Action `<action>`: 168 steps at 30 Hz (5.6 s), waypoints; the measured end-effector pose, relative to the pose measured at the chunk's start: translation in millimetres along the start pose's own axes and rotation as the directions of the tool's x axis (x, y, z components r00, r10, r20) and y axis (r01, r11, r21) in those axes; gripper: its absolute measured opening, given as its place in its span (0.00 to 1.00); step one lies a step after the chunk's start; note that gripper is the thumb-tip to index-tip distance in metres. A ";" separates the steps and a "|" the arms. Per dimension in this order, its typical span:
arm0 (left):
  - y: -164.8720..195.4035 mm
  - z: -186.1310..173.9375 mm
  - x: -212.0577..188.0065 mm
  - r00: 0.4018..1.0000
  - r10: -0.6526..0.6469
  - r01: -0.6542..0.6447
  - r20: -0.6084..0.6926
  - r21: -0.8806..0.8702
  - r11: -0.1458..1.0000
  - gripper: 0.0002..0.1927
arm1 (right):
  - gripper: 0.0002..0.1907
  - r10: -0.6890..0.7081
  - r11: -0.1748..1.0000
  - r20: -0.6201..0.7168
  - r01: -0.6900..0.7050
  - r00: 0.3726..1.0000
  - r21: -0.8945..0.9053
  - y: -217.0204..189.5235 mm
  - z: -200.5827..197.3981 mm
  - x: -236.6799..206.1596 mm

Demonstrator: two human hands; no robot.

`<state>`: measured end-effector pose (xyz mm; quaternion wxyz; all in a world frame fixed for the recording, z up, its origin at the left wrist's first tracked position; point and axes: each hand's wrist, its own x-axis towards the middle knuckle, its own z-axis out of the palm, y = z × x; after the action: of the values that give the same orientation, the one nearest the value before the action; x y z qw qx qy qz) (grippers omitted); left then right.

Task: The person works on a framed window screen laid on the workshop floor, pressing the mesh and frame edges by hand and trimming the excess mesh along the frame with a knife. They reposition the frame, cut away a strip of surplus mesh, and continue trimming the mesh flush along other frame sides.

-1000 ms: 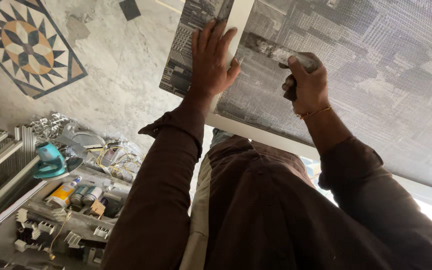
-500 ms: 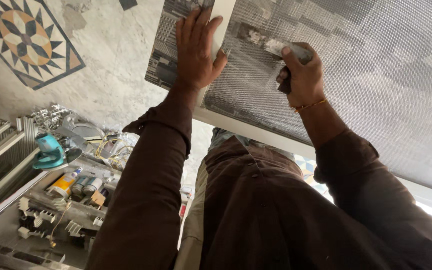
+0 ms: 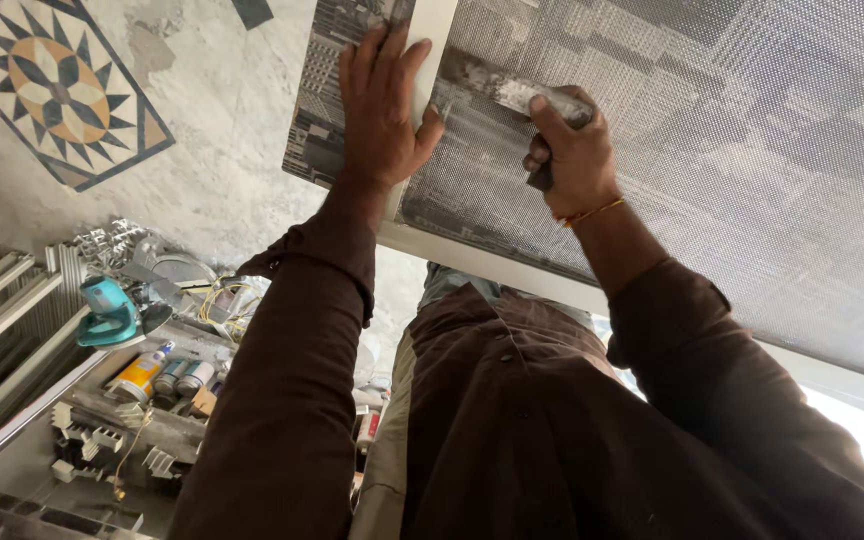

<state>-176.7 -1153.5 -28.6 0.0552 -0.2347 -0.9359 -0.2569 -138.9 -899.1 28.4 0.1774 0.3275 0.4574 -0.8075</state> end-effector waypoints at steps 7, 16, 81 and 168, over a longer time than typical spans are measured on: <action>-4.0 2.2 -5.4 1.000 0.006 -0.006 0.000 -0.004 1.000 0.35 | 0.09 -0.050 0.993 -0.076 0.042 0.996 -0.107 3.5 6.0 -19.4; -12.1 11.3 -8.8 0.993 0.089 -0.088 -0.073 0.012 0.996 0.26 | 0.11 0.003 0.988 -0.029 -0.008 1.000 -0.152 15.5 -18.5 -21.1; 9.5 -7.5 0.8 0.985 0.035 -0.065 -0.170 -0.173 0.983 0.26 | 0.11 -0.056 0.931 0.002 0.053 0.998 -0.360 111.0 21.6 -121.5; -42.2 -55.4 -34.3 0.980 0.160 -0.146 0.115 -0.119 0.982 0.45 | 0.15 0.022 -0.062 0.188 0.189 0.982 -0.980 -9.3 90.9 -74.4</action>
<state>-167.1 -1227.6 -7.7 0.0035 -0.3244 -0.9010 -0.2880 -123.8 -973.0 119.0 0.3423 0.0077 0.9050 -0.2525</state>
